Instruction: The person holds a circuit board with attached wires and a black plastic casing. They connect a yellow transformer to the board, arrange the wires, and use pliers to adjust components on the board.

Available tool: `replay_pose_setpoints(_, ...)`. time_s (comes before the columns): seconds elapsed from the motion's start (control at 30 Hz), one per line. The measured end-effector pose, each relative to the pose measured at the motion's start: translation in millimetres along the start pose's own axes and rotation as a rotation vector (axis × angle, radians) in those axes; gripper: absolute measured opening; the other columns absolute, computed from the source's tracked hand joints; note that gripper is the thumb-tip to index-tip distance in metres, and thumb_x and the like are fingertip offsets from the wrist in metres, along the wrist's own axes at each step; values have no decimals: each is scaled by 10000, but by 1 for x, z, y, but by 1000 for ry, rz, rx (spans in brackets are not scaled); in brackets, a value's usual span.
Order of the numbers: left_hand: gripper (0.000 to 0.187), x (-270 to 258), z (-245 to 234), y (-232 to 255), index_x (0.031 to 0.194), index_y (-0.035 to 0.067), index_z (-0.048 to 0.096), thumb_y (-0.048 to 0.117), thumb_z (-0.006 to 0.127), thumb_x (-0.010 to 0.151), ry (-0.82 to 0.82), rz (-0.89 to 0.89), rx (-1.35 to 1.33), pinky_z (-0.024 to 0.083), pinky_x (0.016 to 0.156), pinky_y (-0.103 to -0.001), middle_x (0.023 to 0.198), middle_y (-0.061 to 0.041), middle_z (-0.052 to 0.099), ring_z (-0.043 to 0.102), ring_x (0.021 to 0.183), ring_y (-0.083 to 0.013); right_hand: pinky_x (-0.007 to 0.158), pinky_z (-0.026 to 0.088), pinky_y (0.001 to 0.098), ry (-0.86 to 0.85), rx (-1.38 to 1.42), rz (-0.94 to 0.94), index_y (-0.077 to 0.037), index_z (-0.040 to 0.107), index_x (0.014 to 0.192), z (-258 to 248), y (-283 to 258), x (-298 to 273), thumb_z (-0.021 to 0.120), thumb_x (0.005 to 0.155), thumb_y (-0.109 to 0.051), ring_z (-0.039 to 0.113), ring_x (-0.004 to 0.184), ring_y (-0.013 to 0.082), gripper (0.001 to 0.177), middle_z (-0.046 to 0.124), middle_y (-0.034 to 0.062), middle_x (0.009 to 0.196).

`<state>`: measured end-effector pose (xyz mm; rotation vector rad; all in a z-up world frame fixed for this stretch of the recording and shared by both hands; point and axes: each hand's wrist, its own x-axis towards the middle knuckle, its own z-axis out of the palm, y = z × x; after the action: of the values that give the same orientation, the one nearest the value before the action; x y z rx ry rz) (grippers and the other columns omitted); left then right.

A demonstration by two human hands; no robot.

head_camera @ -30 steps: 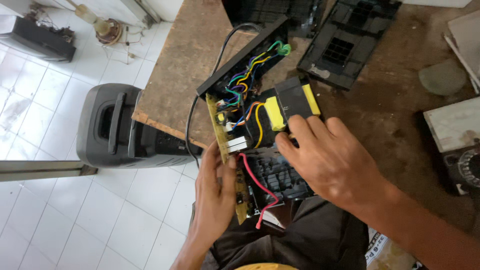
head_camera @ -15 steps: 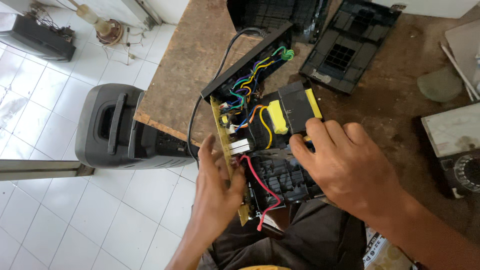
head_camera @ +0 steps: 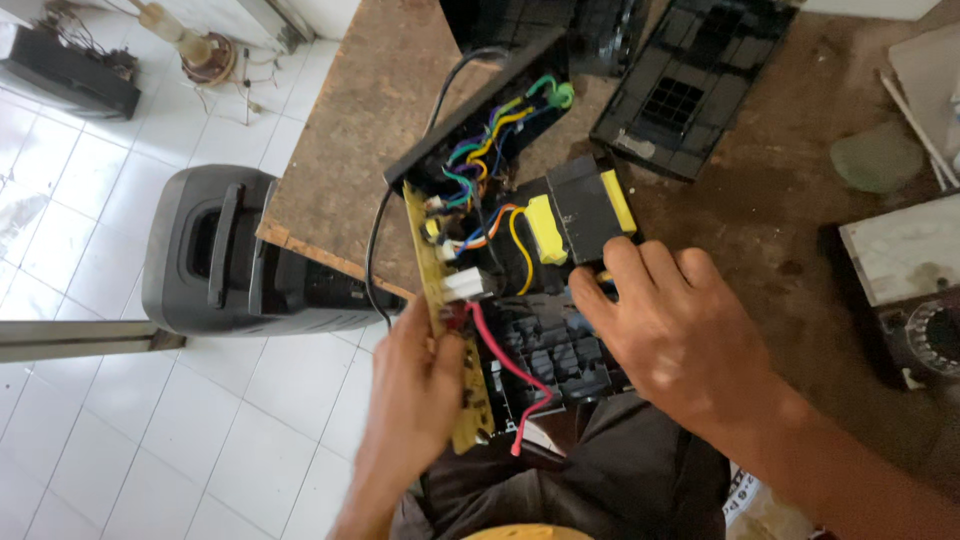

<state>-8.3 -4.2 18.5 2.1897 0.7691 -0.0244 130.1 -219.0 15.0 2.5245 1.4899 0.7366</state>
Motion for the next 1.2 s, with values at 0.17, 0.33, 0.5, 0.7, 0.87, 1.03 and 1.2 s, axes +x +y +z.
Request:
replay_pose_setpoints(0.17, 356, 12, -10, -28, 1145, 132, 809, 109, 566, 884, -15, -114, -293, 511, 727, -339, 894, 12, 759, 620, 818, -128, 714, 431, 425, 42, 136, 36, -268, 714, 1163, 12, -3, -6, 676, 961, -176, 546, 789, 272, 225, 571, 33, 988)
replay_pose_setpoints(0.33, 361, 17, -15, -20, 1293, 4, 786, 83, 593, 999, -69, -130, -660, 604, 711, -348, 1058, -83, 826, 743, 896, -177, 738, 432, 461, -4, 349, 99, -232, 699, 1261, 22, -4, -13, 702, 733, -104, 623, 901, 308, 543, 582, 85, 1133)
replay_pose_setpoints(0.5, 411, 14, -14, -17, 1328, -3, 790, 34, 590, 971, -64, -183, -711, 623, 732, -350, 1086, -91, 840, 752, 913, -179, 749, 441, 465, -2, 365, 110, -235, 709, 1267, 16, -4, -9, 684, 722, -118, 632, 938, 319, 558, 593, 89, 1122)
replay_pose_setpoints(0.7, 370, 14, -13, -23, 1274, 17, 792, 25, 591, 963, -75, -222, -695, 606, 663, -361, 1016, -94, 832, 758, 825, -194, 723, 409, 432, 22, 235, 42, -242, 689, 1162, 4, -6, 5, 629, 847, -80, 538, 810, 276, 360, 534, 47, 998)
replay_pose_setpoints(0.87, 420, 14, -15, -22, 1300, 13, 787, -7, 561, 947, -93, -193, -712, 603, 630, -348, 998, -86, 819, 749, 796, -178, 722, 412, 417, 60, 170, 38, -242, 676, 1142, 6, -7, 7, 610, 982, -151, 545, 795, 248, 195, 540, 22, 963)
replay_pose_setpoints(1.03, 365, 15, -12, -35, 1286, 5, 802, 16, 617, 971, -78, -162, -694, 581, 669, -329, 1013, -68, 812, 712, 832, -147, 697, 424, 420, 55, 191, 28, -244, 677, 1140, 5, -6, 9, 614, 961, -134, 538, 783, 255, 219, 520, 28, 942)
replay_pose_setpoints(1.2, 335, 15, -14, -41, 1247, -1, 813, 55, 641, 965, -71, -101, -643, 587, 719, -321, 1012, -43, 805, 688, 889, -126, 675, 409, 398, 66, 140, 17, -253, 655, 1025, -6, -7, 19, 589, 1112, -186, 511, 750, 235, 129, 469, 7, 861)
